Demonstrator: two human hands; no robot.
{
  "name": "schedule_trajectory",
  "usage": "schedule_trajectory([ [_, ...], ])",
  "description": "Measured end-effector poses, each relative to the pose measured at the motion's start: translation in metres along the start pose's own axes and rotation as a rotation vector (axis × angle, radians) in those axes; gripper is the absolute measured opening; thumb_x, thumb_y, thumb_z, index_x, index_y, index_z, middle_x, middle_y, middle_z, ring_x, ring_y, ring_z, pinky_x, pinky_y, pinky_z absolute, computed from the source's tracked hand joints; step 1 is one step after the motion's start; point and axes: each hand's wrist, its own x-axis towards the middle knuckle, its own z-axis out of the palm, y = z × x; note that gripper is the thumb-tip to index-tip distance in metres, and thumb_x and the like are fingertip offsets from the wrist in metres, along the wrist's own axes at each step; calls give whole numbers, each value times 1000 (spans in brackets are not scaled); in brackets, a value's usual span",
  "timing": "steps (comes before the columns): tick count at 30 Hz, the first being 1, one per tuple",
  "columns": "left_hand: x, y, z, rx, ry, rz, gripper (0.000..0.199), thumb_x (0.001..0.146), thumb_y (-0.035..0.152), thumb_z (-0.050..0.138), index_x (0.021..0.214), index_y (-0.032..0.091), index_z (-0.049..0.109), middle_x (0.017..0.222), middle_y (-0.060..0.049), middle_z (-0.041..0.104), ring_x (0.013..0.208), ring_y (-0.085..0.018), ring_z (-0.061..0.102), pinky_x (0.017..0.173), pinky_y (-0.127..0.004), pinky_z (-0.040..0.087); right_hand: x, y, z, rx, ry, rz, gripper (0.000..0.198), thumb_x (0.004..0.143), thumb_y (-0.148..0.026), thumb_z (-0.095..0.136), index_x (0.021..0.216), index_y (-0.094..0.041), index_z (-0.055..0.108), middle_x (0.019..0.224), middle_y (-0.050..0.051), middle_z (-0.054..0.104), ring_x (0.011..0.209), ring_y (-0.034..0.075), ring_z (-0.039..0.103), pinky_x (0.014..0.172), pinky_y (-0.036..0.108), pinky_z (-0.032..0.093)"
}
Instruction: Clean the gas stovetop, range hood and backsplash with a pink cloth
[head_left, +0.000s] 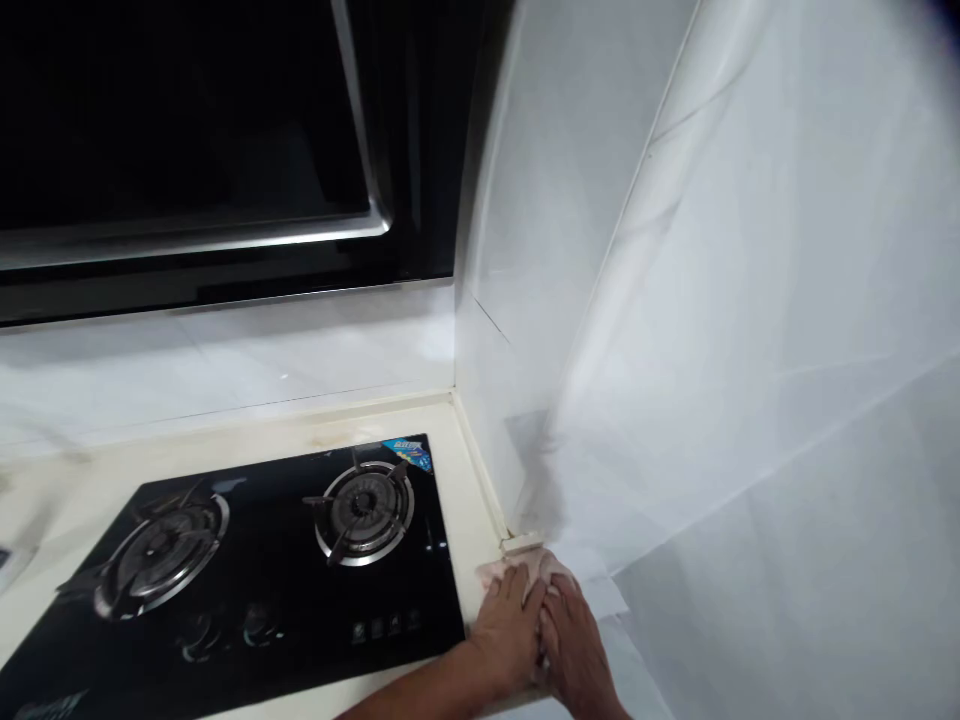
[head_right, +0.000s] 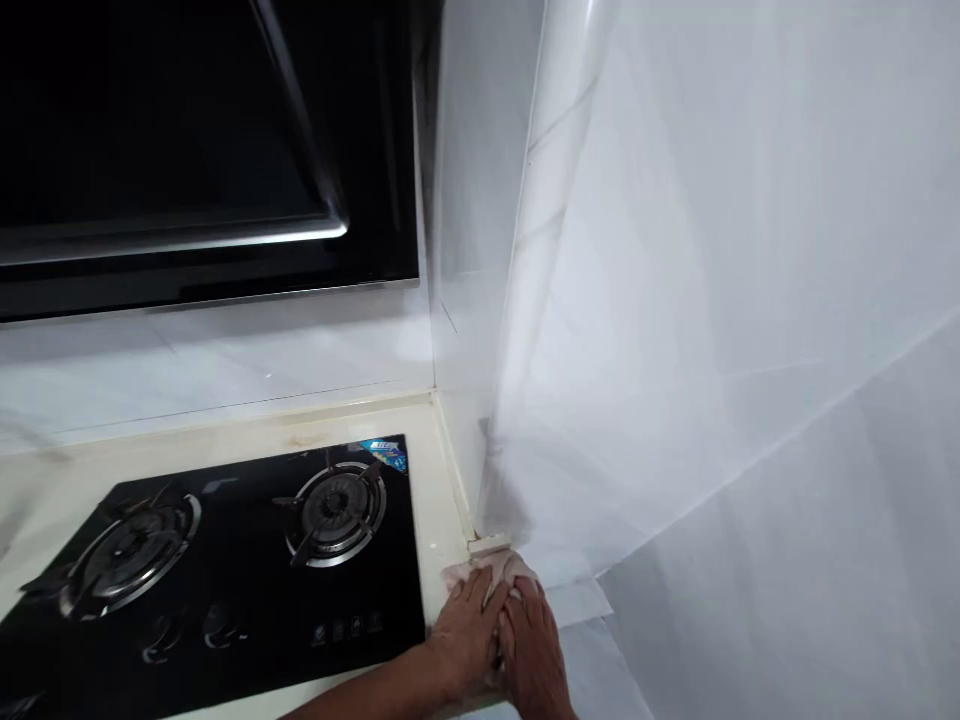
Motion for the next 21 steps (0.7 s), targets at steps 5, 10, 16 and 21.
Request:
schedule_trajectory([
  [5, -64, -22, 6, 190, 99, -110, 57, 91, 35, 57, 146, 28, 46, 145, -11, 56, 128, -30, 56, 105, -47, 48, -33, -26, 35, -38, -97, -155, 41, 86, -33, 56, 126, -27, 63, 140, 12, 58, 126, 36, 55, 101, 59, 49],
  [10, -77, -47, -3, 228, 272, -247, 68, 89, 22, 52, 154, 31, 32, 144, -9, 57, 129, -26, 57, 99, -41, 54, 0, -40, 70, 25, -98, -216, 50, 87, -36, 55, 137, -28, 57, 143, 12, 56, 127, 39, 55, 100, 59, 49],
  [16, -105, -84, -44, 286, 409, -225, 85, 91, 34, 53, 160, 19, 6, 158, -15, 37, 145, -28, 37, 109, -41, 46, 78, -81, 99, 103, -124, -82, 51, 93, -51, 45, 131, -17, 56, 145, 18, 50, 135, 39, 46, 108, 57, 43],
  [21, -161, -118, -58, 452, 277, -143, 81, 90, 53, 59, 157, 30, 20, 149, -9, 51, 137, -27, 49, 107, -40, 46, 135, -97, 110, 114, 56, -37, 42, 90, -54, 50, 115, -20, 60, 138, 19, 52, 130, 39, 46, 107, 59, 39],
])
